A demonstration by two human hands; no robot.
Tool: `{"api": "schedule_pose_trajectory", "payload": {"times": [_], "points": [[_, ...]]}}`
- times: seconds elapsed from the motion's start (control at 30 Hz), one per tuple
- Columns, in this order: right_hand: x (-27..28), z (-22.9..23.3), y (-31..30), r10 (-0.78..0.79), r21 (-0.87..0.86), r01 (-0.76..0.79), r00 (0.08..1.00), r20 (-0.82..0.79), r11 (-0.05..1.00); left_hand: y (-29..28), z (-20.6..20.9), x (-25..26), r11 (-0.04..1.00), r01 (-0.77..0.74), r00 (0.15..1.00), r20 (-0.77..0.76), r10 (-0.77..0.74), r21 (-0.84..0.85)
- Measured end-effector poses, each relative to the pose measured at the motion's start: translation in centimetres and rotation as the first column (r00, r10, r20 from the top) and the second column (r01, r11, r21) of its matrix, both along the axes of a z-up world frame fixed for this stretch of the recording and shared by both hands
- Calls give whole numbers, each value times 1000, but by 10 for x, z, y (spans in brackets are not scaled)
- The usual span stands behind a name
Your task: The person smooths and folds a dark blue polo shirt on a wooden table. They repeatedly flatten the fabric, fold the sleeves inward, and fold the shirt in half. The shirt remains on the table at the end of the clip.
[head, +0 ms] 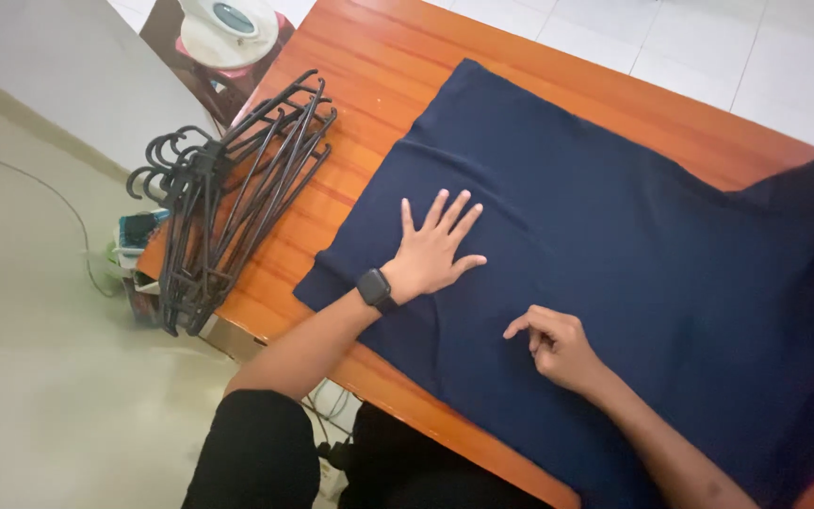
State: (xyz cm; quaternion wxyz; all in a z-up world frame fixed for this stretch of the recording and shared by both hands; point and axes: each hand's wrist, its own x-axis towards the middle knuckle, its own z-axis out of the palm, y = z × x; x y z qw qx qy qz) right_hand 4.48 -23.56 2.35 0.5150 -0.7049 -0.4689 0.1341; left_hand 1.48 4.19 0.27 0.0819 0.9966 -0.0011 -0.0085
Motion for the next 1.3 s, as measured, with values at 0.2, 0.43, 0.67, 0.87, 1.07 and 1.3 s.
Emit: {"api": "schedule_pose_trajectory", "payload": {"times": [0.2,0.43,0.67,0.87,1.07,1.3], "points": [[7,-12,-5,31,-7,-31,999,-28,999,13,4,4,982,-189,981,-33,189,2],[2,-7,-3,-11,1,11,997,-83,1000,-35,-10,-17,997,46,993,108,-52,57],[4,-9,-4,-23,-31,22,999,-48,999,-45,-9,-19,967,244,961,115,-250,67],[6,-18,-6,-22,-15,21,998,-58,1000,24,-11,13,1000,1,996,90,0,-6],[1,-9,-3,-24,-53,24,1000,-8,998,62,-2,17,976,-215,977,18,214,21],[3,-15,-3,-41,10,42,997,-66,999,12,11,-3,999,-40,993,112,39,1]]}}
